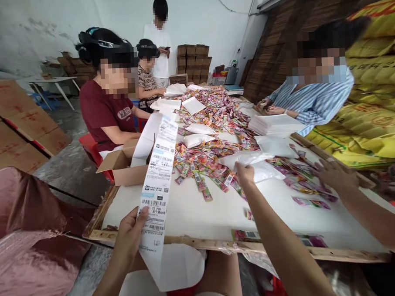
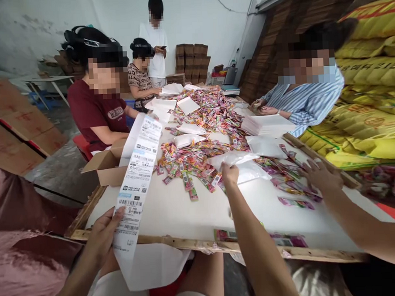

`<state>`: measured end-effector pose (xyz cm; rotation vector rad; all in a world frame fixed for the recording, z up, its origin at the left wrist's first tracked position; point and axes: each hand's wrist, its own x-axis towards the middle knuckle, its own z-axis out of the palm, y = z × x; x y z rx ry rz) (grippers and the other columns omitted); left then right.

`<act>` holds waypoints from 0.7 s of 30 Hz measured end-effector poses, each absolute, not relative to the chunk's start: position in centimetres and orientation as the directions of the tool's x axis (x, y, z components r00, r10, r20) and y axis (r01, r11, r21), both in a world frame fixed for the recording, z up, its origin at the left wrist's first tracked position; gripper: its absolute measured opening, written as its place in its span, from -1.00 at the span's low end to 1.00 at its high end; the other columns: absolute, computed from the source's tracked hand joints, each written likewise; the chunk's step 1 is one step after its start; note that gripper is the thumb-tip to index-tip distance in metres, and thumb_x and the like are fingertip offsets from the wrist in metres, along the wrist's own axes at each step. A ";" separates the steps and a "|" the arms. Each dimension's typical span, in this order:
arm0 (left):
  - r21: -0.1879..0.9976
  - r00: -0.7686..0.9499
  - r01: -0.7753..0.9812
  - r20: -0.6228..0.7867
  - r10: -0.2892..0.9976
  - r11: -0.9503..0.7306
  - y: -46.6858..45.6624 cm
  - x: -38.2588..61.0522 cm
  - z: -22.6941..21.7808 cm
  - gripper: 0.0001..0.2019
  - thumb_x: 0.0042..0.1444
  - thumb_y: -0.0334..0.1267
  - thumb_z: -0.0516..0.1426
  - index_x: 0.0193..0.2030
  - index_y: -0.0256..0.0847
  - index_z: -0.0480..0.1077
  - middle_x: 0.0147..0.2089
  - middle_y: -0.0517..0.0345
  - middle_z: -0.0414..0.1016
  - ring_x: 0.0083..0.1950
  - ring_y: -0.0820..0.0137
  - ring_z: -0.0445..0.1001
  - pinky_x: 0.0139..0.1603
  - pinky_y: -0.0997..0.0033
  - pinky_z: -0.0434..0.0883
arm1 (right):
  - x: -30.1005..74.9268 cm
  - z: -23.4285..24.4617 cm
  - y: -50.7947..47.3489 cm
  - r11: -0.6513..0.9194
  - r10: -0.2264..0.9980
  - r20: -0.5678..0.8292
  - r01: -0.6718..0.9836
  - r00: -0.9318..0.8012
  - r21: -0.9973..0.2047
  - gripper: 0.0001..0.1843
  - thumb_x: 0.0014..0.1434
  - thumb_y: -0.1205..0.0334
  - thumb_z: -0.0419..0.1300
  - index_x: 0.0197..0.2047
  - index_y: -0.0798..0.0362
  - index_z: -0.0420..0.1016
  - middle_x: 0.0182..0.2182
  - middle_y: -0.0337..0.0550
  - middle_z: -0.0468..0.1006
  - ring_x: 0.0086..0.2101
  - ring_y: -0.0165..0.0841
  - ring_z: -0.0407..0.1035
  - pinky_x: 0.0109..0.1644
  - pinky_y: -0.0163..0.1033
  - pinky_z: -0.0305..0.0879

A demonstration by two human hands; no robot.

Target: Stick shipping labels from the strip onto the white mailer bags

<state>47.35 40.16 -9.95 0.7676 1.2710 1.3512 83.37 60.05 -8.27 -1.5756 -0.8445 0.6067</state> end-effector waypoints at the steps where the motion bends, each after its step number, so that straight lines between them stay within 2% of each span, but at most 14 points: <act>1: 0.957 -0.207 -0.260 -0.182 0.961 0.126 40.2 47.2 -9.9 -0.47 -0.02 0.12 0.29 -0.05 -0.27 0.49 -0.20 0.03 0.65 -0.25 0.24 0.60 -0.35 0.42 0.51 | 83.5 -8.0 59.1 -0.030 0.816 0.093 0.201 0.571 -0.979 -0.70 0.06 0.19 0.26 -0.23 0.28 0.45 -0.44 -0.04 0.51 -0.46 -0.38 0.34 -0.38 -0.29 0.26; 3: 0.962 -0.206 -0.259 -0.149 0.967 0.092 40.2 46.8 -9.9 -0.50 0.01 0.09 0.28 -0.05 -0.28 0.49 -0.20 0.04 0.65 -0.23 0.25 0.59 -0.32 0.43 0.51 | 83.5 -7.6 56.7 0.015 0.910 0.123 0.264 0.397 -0.965 -0.78 0.01 0.22 0.29 -0.32 0.21 0.48 -0.47 -0.13 0.50 -0.46 -0.38 0.32 -0.35 -0.28 0.25; 5: 0.963 -0.227 -0.263 -0.114 0.967 0.052 40.0 46.3 -10.1 -0.52 0.04 0.05 0.27 -0.04 -0.29 0.48 -0.20 0.04 0.65 -0.21 0.26 0.59 -0.27 0.43 0.51 | 82.7 -7.6 54.4 0.112 0.985 0.157 0.419 0.074 -0.901 -0.84 0.05 0.21 0.25 -0.41 0.15 0.48 -0.51 -0.16 0.49 -0.45 -0.36 0.32 -0.32 -0.26 0.26; 7: 0.964 -0.276 -0.267 -0.079 0.958 0.002 39.6 45.6 -10.5 -0.54 0.06 0.02 0.27 -0.03 -0.29 0.46 -0.18 0.04 0.65 -0.18 0.28 0.59 -0.23 0.44 0.51 | 80.6 -8.4 52.8 0.254 0.960 0.113 0.631 -0.255 -0.733 -0.85 0.15 0.29 0.14 -0.38 0.12 0.51 -0.44 -0.15 0.53 -0.38 -0.32 0.37 -0.24 -0.24 0.28; 8: 0.962 -0.299 -0.273 -0.070 0.952 -0.015 39.3 45.2 -10.8 -0.55 0.06 0.01 0.27 -0.02 -0.28 0.46 -0.17 0.05 0.65 -0.17 0.28 0.59 -0.23 0.45 0.52 | 79.2 -9.2 52.3 0.311 0.933 0.062 0.713 -0.353 -0.628 -0.83 0.16 0.36 0.09 -0.35 0.10 0.52 -0.40 -0.15 0.56 -0.34 -0.31 0.40 -0.19 -0.24 0.28; 11: 0.950 -0.333 -0.313 -0.102 0.937 -0.008 38.1 43.7 -11.5 -0.54 0.03 0.01 0.29 -0.01 -0.23 0.45 -0.17 0.09 0.65 -0.19 0.26 0.59 -0.29 0.44 0.53 | 75.0 -11.7 52.0 0.329 0.923 -0.046 0.843 -0.383 -0.426 -0.76 0.08 0.55 0.08 -0.37 0.11 0.53 -0.37 -0.09 0.58 -0.26 -0.26 0.44 -0.05 -0.17 0.26; 12: 0.948 -0.352 -0.319 -0.118 0.928 0.000 37.6 43.2 -11.7 -0.53 0.00 0.02 0.30 -0.02 -0.22 0.45 -0.19 0.10 0.65 -0.21 0.26 0.59 -0.31 0.45 0.53 | 73.9 -12.2 52.0 0.311 0.935 -0.035 0.863 -0.353 -0.399 -0.76 0.07 0.57 0.08 -0.35 0.13 0.53 -0.33 -0.03 0.59 -0.22 -0.22 0.45 0.01 -0.10 0.23; 14: 0.955 -0.420 -0.296 -0.139 0.897 0.009 36.3 42.5 -12.0 -0.54 -0.05 0.05 0.33 -0.09 -0.21 0.48 -0.22 0.10 0.65 -0.24 0.25 0.59 -0.35 0.47 0.51 | 71.8 -12.4 51.1 0.261 0.964 0.046 0.896 -0.263 -0.359 -0.74 0.13 0.54 0.06 -0.18 0.17 0.52 -0.12 0.13 0.55 -0.05 -0.11 0.39 0.14 0.06 0.12; 15: 0.962 -0.449 -0.271 -0.137 0.883 0.012 35.6 42.4 -12.2 -0.54 -0.07 0.06 0.33 -0.11 -0.21 0.49 -0.23 0.09 0.65 -0.25 0.25 0.59 -0.37 0.48 0.51 | 70.7 -12.1 50.2 0.258 0.966 0.115 0.891 -0.232 -0.374 -0.71 0.18 0.50 0.06 -0.07 0.17 0.47 -0.02 0.17 0.49 0.02 -0.09 0.34 0.18 0.10 0.08; 17: 0.977 -0.470 -0.213 -0.116 0.875 0.015 34.4 42.8 -12.6 -0.55 -0.05 0.06 0.32 -0.10 -0.20 0.50 -0.21 0.08 0.65 -0.23 0.23 0.59 -0.35 0.47 0.51 | 68.4 -10.6 47.2 0.357 0.933 0.239 0.784 -0.270 -0.508 -0.63 0.26 0.34 0.08 0.14 0.11 0.32 0.03 0.11 0.46 0.04 -0.15 0.33 0.18 0.06 0.14; 19: 0.990 -0.440 -0.144 -0.069 0.895 0.005 33.5 43.9 -13.3 -0.57 -0.02 0.03 0.31 -0.08 -0.19 0.52 -0.14 0.04 0.64 -0.18 0.20 0.58 -0.29 0.44 0.51 | 65.9 -9.0 43.5 0.530 0.844 0.350 0.535 -0.406 -0.658 -0.46 0.25 0.20 0.16 0.26 0.01 0.16 -0.01 -0.01 0.49 -0.03 -0.24 0.39 0.08 -0.08 0.31; 21: 0.996 -0.394 -0.091 -0.014 0.919 -0.024 33.1 45.1 -13.8 -0.63 -0.01 -0.02 0.31 -0.11 -0.20 0.57 -0.10 -0.01 0.63 -0.15 0.18 0.57 -0.18 0.40 0.51 | 63.7 -8.0 40.3 0.653 0.740 0.467 0.347 -0.484 -0.674 -0.46 0.25 0.24 0.17 0.26 -0.05 0.14 0.01 -0.07 0.49 -0.03 -0.29 0.41 0.03 -0.17 0.38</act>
